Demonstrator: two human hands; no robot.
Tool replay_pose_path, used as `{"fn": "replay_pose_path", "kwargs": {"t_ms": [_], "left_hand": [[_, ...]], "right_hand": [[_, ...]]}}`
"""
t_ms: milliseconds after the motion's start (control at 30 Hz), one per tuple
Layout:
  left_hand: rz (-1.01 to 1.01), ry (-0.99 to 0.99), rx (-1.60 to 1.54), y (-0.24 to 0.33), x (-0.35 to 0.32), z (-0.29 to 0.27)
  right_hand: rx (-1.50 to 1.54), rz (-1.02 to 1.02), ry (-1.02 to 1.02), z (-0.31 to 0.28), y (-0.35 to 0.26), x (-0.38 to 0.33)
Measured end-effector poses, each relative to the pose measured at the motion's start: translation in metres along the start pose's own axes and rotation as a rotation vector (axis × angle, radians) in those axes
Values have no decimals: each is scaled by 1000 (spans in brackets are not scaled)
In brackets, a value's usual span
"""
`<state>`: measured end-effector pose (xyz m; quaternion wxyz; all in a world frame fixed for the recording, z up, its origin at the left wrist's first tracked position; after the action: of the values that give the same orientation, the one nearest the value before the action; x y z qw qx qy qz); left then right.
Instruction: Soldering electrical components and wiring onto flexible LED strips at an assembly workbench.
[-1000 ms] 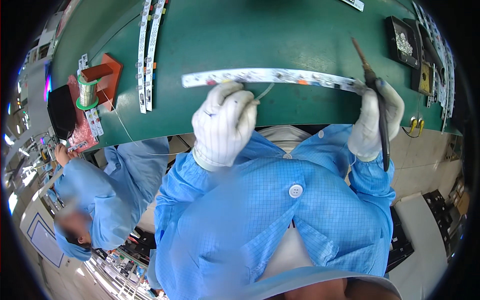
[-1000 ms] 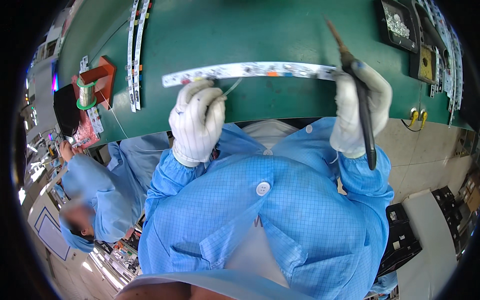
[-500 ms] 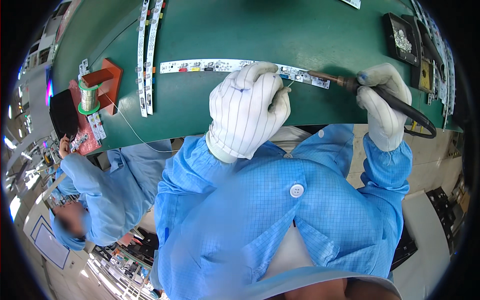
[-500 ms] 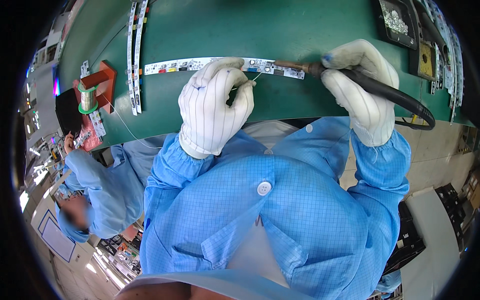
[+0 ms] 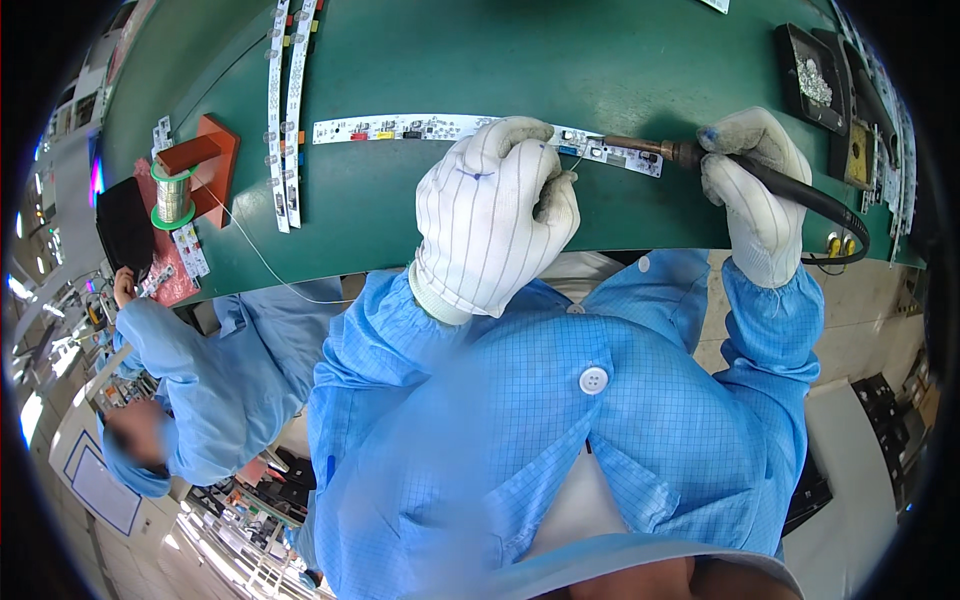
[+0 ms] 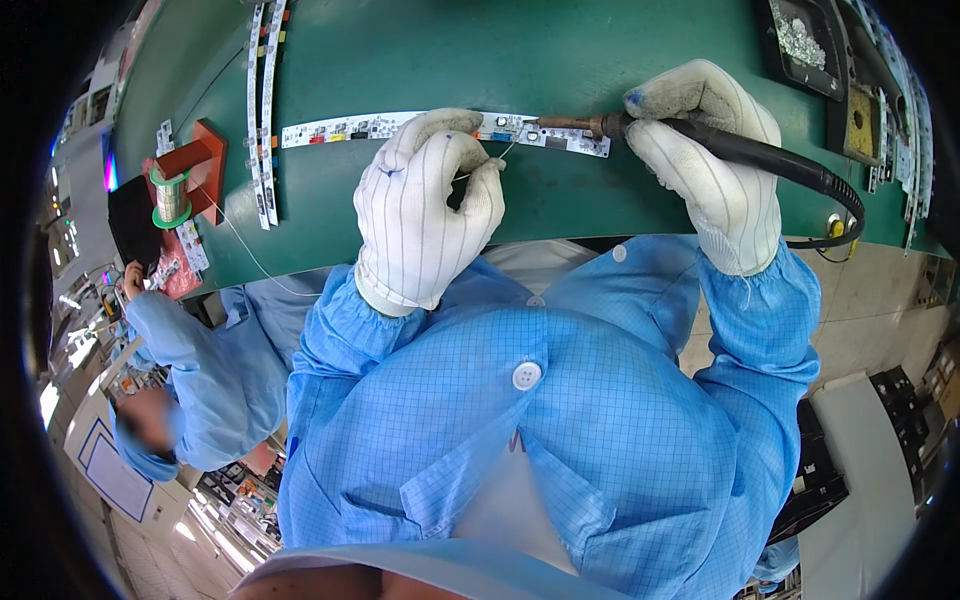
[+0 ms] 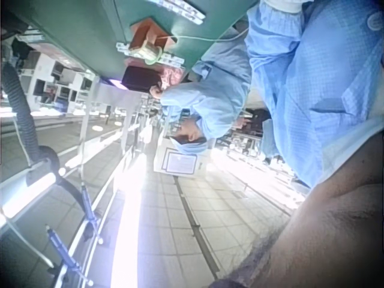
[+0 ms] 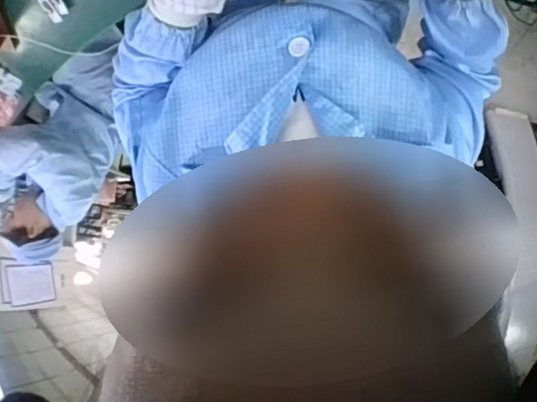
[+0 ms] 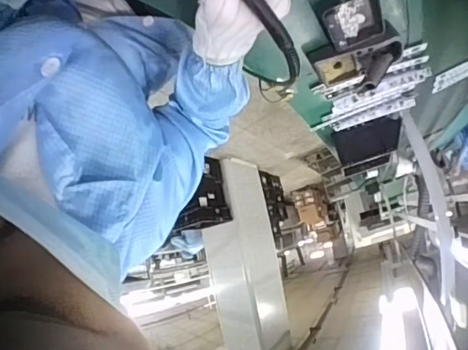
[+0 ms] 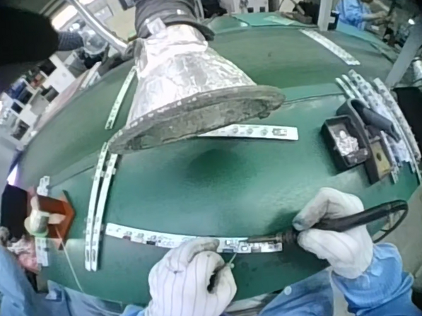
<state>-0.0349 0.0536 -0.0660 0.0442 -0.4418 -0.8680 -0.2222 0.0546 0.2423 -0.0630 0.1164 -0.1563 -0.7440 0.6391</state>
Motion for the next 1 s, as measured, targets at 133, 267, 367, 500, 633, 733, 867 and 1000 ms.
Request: {"fn": "replay_pose_path", "kwargs": {"t_ms": [133,267,367,500,633,733,867,1000], "left_hand": [[-23,-10,-11,-4,-1,2],[-19,5,-7,-6,-1,5],[-8,15,6,-7,-1,5],[-1,29,-8,-8,-2,6],[-4,37,0,-7,-3,5],[7,47,10,-7,-3,5],[-15,-7,19,-7,-3,5],[28,38,48,-4,-3,4]], "right_hand": [[96,79,18,-6,17,1],[211,214,93,-3,26,4],[204,204,80,-1,26,5],[179,184,72,-4,27,6],[222,188,29,-4,27,5],[224,182,37,-4,29,5],[167,104,30,-7,25,4],[253,209,129,-17,28,-6]]}}
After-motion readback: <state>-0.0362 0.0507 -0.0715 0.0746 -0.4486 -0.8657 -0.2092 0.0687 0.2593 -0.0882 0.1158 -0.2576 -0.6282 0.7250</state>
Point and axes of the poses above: each hand's wrist, its own x-axis towards the middle knuckle, its own z-axis out of the palm, y = z × x, the point moved 7 cm from there along x, towards the middle knuckle, and after that the axes turned 11 degrees about x, right-handed, at the moved point
